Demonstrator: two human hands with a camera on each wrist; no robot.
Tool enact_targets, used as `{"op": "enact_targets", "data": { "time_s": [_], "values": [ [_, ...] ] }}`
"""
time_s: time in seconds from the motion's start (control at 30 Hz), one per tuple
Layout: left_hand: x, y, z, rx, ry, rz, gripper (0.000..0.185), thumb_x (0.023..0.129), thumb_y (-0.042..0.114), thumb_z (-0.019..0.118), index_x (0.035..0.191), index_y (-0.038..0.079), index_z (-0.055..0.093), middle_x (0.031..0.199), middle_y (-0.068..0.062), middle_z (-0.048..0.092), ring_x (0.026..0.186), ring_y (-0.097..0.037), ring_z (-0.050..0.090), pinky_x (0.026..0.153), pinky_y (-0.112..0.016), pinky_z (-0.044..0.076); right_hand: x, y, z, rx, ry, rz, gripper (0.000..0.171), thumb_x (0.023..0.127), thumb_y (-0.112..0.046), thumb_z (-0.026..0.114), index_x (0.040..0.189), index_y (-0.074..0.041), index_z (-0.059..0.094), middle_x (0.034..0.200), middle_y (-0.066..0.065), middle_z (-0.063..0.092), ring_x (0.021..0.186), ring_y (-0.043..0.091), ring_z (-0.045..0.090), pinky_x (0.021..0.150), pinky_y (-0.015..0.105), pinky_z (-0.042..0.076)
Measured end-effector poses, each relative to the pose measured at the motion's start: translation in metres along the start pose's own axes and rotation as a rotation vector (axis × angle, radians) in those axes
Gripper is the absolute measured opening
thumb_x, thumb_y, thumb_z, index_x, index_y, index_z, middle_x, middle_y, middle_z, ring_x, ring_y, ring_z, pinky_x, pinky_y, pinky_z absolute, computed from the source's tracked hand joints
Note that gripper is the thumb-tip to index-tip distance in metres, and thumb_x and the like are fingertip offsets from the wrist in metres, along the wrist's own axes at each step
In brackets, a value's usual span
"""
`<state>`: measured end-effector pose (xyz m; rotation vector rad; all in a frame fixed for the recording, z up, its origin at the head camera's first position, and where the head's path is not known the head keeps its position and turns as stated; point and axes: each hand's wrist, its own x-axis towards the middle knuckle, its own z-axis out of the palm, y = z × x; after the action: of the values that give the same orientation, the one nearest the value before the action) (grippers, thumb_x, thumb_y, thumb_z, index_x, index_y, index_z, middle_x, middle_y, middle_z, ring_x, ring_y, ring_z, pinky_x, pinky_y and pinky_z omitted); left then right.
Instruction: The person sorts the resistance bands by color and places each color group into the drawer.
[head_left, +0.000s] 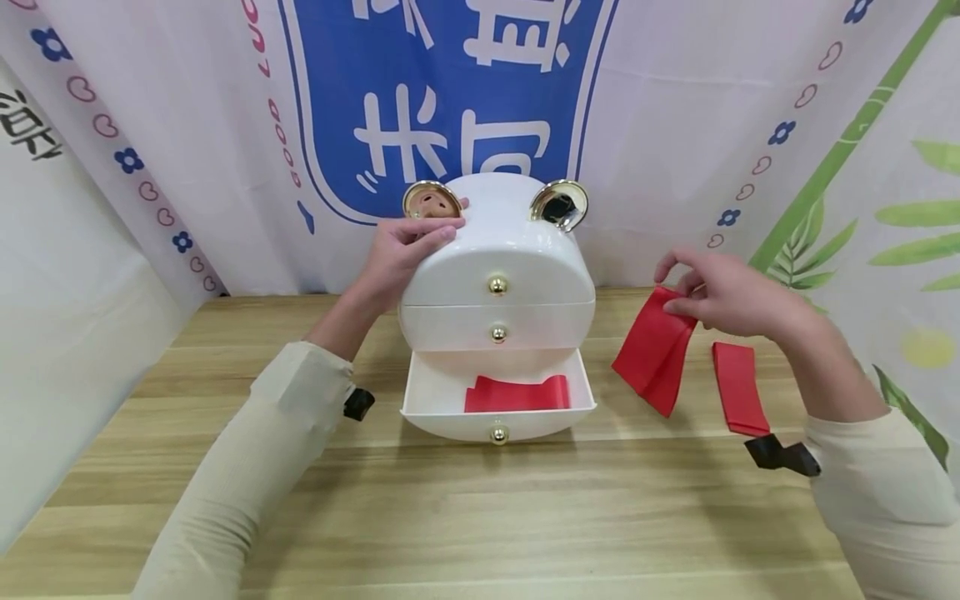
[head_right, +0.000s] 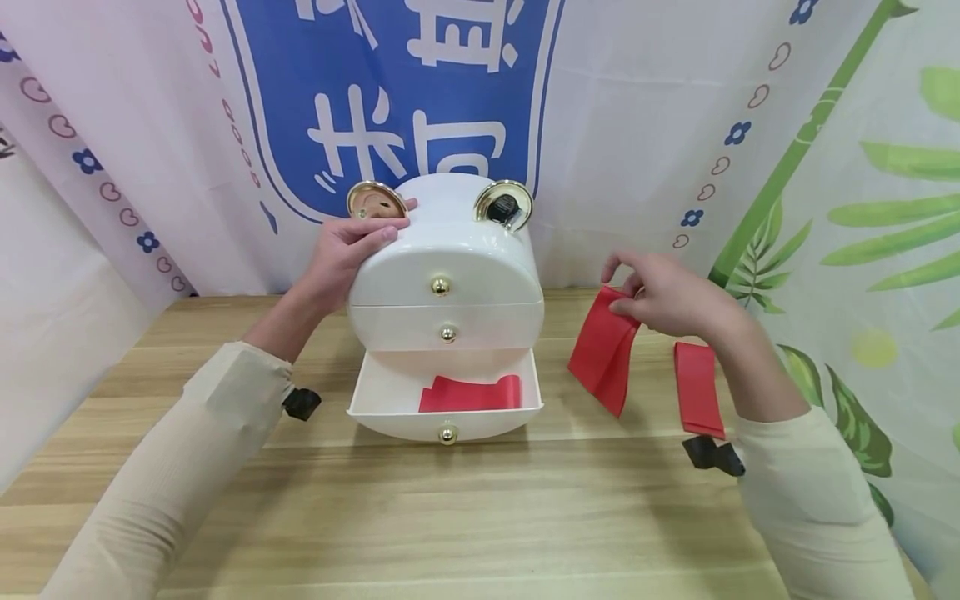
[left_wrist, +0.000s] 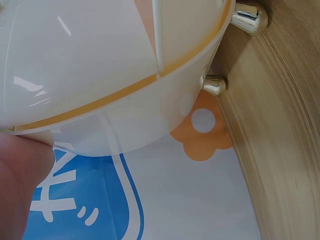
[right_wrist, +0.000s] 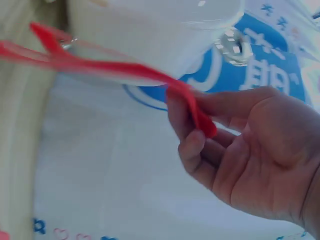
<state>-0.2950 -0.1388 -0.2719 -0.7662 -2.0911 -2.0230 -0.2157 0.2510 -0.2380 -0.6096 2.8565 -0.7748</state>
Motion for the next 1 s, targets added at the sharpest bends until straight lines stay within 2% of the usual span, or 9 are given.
{"op": "enact_targets", "data": {
  "time_s": [0.17, 0.33, 0.5, 0.63, 0.77, 0.83, 1.0],
  "values": [
    [0.0, 0.0, 0.0, -0.015, 0.003, -0.001, 0.018, 0.088, 0.016, 0.067, 0.104, 0.009, 0.074, 0.104, -0.005, 0.071, 0.091, -0.02, 0.068, 0.063, -0.027, 0.056, -0.008, -0.018, -0.009, 0.115, 0.039, -0.061, 0.023, 0.09, -0.003, 0.062, 0.105, -0.008, 0.044, 0.087, 0.012, 0.065, 0.061, 0.024, 0.061, 0.049, 0.034, 0.053],
    [0.0, 0.0, 0.0, -0.022, 0.006, -0.013, 0.019, 0.088, 0.016, 0.068, 0.104, 0.009, 0.074, 0.103, -0.005, 0.071, 0.084, -0.02, 0.069, 0.062, -0.027, 0.056, -0.015, -0.027, -0.018, 0.208, 0.04, -0.159, 0.017, 0.092, -0.006, 0.06, 0.101, -0.008, 0.046, 0.086, 0.013, 0.063, 0.059, 0.027, 0.063, 0.049, 0.037, 0.054],
    [0.0, 0.0, 0.001, -0.039, 0.004, -0.014, 0.018, 0.087, 0.015, 0.068, 0.103, 0.009, 0.075, 0.1, -0.005, 0.072, 0.077, -0.019, 0.069, 0.061, -0.027, 0.056, -0.014, -0.035, -0.026, 0.297, 0.039, -0.352, 0.01, 0.092, 0.004, 0.056, 0.098, -0.003, 0.056, 0.088, 0.013, 0.062, 0.061, 0.027, 0.063, 0.051, 0.035, 0.055],
    [-0.001, 0.001, 0.001, -0.043, 0.002, -0.022, 0.018, 0.088, 0.015, 0.068, 0.103, 0.01, 0.075, 0.1, -0.006, 0.071, 0.076, -0.02, 0.069, 0.061, -0.028, 0.056, -0.012, -0.041, -0.029, 0.345, 0.007, -0.486, 0.018, 0.088, 0.012, 0.055, 0.099, 0.001, 0.063, 0.091, 0.012, 0.062, 0.061, 0.026, 0.063, 0.055, 0.03, 0.056],
    [-0.001, 0.0, 0.001, -0.037, 0.0, -0.027, 0.018, 0.088, 0.016, 0.068, 0.104, 0.01, 0.075, 0.101, -0.006, 0.071, 0.076, -0.02, 0.07, 0.06, -0.028, 0.056, -0.01, -0.05, -0.027, 0.316, -0.003, -0.492, 0.023, 0.087, 0.011, 0.059, 0.104, -0.001, 0.068, 0.094, 0.009, 0.065, 0.065, 0.024, 0.064, 0.06, 0.026, 0.055],
    [0.0, 0.0, 0.001, -0.036, -0.002, -0.021, 0.018, 0.088, 0.016, 0.068, 0.104, 0.01, 0.075, 0.1, -0.006, 0.071, 0.075, -0.02, 0.07, 0.06, -0.028, 0.056, -0.008, -0.055, -0.025, 0.294, -0.003, -0.482, 0.024, 0.086, 0.008, 0.061, 0.105, -0.003, 0.069, 0.092, 0.008, 0.067, 0.065, 0.023, 0.064, 0.059, 0.024, 0.054],
    [0.001, -0.002, 0.001, -0.041, 0.003, -0.001, 0.017, 0.088, 0.014, 0.068, 0.103, 0.009, 0.075, 0.099, -0.005, 0.072, 0.076, -0.019, 0.07, 0.06, -0.027, 0.056, -0.001, -0.07, -0.014, 0.333, -0.012, -0.479, 0.022, 0.085, 0.004, 0.065, 0.106, -0.003, 0.071, 0.082, 0.01, 0.069, 0.06, 0.023, 0.063, 0.052, 0.024, 0.05]
  ]
}}
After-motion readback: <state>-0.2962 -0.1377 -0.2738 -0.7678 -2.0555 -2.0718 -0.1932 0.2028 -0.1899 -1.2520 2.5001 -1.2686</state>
